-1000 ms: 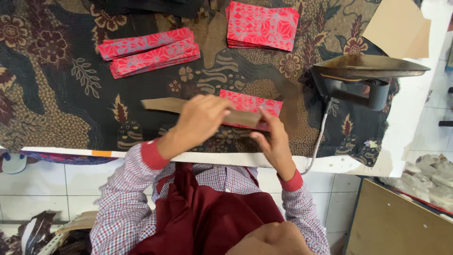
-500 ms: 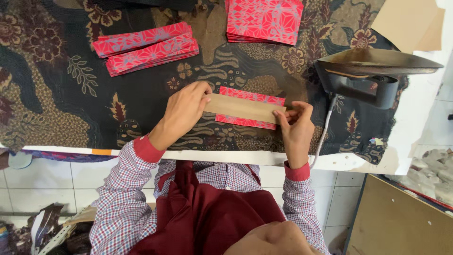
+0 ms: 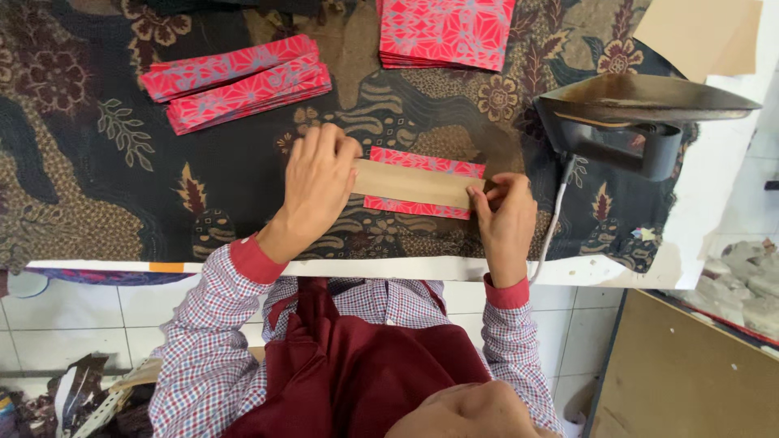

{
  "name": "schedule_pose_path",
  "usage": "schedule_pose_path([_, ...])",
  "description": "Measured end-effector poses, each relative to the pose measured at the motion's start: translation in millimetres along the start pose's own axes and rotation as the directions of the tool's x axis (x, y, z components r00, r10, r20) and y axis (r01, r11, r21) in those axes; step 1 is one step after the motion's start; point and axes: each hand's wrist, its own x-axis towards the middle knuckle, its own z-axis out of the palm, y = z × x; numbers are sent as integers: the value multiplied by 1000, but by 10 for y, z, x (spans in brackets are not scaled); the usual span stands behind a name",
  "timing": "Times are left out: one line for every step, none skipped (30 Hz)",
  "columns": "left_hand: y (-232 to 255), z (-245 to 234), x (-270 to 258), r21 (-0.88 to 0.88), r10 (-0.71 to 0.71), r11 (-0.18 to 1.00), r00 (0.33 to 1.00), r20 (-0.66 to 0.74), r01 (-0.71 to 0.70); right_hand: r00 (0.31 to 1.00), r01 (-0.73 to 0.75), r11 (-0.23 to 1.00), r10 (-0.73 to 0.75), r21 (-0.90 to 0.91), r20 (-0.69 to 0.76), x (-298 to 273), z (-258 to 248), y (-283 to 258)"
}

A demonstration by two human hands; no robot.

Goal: The person repeatedly places a small rectangular piece of patterned fabric on a cardboard template, folds it, and presses it with a hot iron. The person stacks the finished pieces on the table.

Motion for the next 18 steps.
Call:
schedule_pose_path([-1, 23, 12, -24, 81, 996, 997, 11, -81, 994, 110, 993, -111, -46, -24, -3, 6, -1])
schedule_pose_path([6, 52, 17, -50, 162, 986, 987, 19, -161, 974, 217, 972, -222, -95, -42, -15, 13, -7])
schedule_pose_path([26, 91, 18, -92, 232, 969, 972, 36, -228, 963, 268, 959, -270, -89, -12, -14, 25, -18])
schedule_pose_path([60, 137, 16, -136, 301, 947, 952, 50, -292, 948, 318, 944, -318, -81, 17, -14, 33, -32])
schedule_pose_path([94, 176, 4, -180, 369, 918, 927, 63, -353, 930, 366, 928, -364, -71, 47, -27, 32, -49])
schedule_pose_path([128, 206, -19, -196, 389, 906, 920, 41, -374, 922, 386, 920, -381, -67, 74, -36, 11, -59])
schedule_pose_path([157, 229, -41, -211, 412, 892, 911, 19, -399, 913, 403, 913, -397, -64, 98, -44, -25, -69])
schedule_pose_path([167, 242, -54, -226, 435, 877, 901, -3, -424, 903, 421, 905, -412, -60, 121, -56, -61, -83])
schedule_pose_path([176, 263, -52, -204, 438, 881, 899, 10, -427, 891, 445, 895, -438, -36, 119, -70, -104, -94])
schedule_pose_path([190, 287, -46, -182, 442, 884, 897, 22, -431, 878, 469, 883, -464, -12, 116, -94, -148, -106])
schedule_pose_path([188, 299, -39, -158, 446, 886, 894, 34, -436, 864, 493, 870, -491, 13, 111, -105, -166, -119])
schedule_pose_path([177, 303, -36, -131, 440, 893, 896, 54, -430, 861, 501, 865, -498, -6, 101, -107, -165, -129])
schedule_pose_path([171, 308, -42, -108, 433, 899, 898, 76, -425, 860, 505, 862, -501, -26, 93, -127, -163, -133])
schedule_pose_path([170, 317, -46, -85, 426, 904, 899, 99, -419, 859, 509, 859, -505, -45, 86, -144, -154, -128])
schedule_pose_path([174, 332, -42, -71, 424, 905, 904, 50, -420, 873, 486, 873, -483, -43, 68, -145, -127, -117])
schedule_pose_path([182, 347, -37, -58, 421, 905, 907, 2, -421, 886, 463, 886, -461, -39, 50, -139, -90, -104])
schedule_pose_path([184, 354, -32, -43, 418, 907, 907, -46, -419, 898, 440, 897, -439, -34, 32, -133, -62, -87])
schedule_pose_path([184, 360, -25, -64, 412, 908, 910, -33, -414, 904, 427, 904, -426, -20, 25, -131, -49, -64])
